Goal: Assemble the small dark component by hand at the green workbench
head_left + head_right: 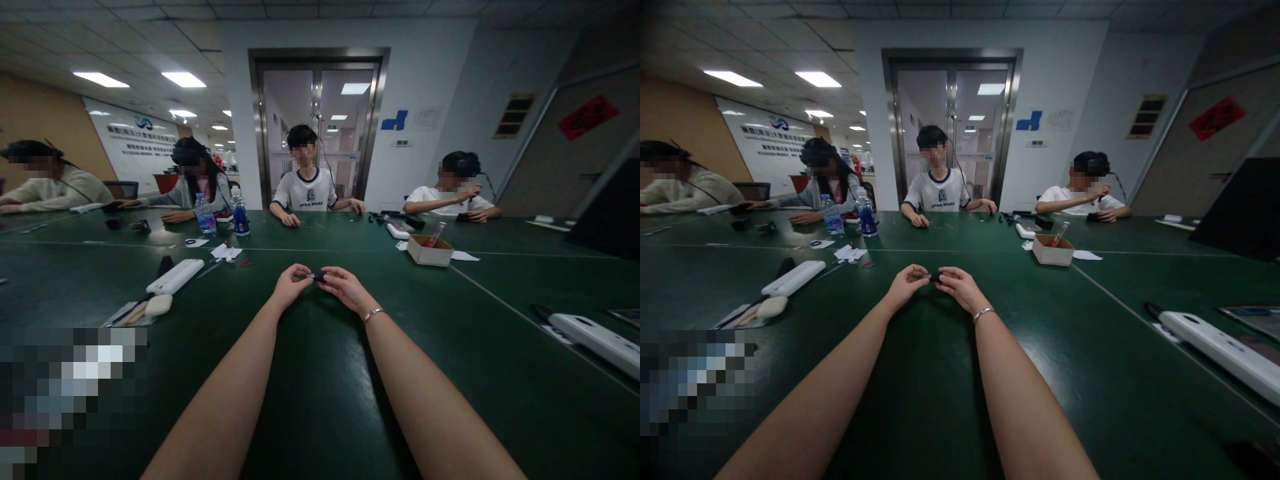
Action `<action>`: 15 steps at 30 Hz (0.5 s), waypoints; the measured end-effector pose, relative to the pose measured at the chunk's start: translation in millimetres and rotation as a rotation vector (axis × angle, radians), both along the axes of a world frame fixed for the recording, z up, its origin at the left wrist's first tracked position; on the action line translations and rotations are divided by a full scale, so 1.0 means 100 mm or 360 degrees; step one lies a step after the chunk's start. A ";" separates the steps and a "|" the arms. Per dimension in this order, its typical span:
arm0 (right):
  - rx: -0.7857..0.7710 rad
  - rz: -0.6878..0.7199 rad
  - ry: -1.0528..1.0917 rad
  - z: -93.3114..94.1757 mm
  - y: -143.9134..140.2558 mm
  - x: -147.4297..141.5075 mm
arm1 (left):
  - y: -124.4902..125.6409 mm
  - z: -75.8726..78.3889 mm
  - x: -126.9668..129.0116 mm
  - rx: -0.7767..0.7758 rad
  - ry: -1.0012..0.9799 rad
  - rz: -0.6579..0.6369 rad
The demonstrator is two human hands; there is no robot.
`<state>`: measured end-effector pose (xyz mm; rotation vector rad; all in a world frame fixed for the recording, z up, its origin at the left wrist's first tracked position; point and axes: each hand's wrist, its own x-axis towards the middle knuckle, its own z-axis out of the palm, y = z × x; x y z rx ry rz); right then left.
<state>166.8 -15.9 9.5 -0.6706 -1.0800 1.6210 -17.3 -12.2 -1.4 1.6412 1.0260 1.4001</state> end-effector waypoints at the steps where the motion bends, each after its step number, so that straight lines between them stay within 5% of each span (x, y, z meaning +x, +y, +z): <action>1: -0.0002 -0.0002 0.0004 0.00 0.00 0.00 | 0.00 0.00 0.00 -0.0008 -0.0001 -0.0015; 10: 0.0013 -0.0023 -0.0033 0.00 0.00 -0.01 | -0.04 0.07 0.04 -0.0273 -0.0020 0.0062; 15: 0.0011 -0.0016 -0.0042 0.00 0.00 -0.01 | -0.02 0.06 0.05 -0.0185 -0.0092 0.0042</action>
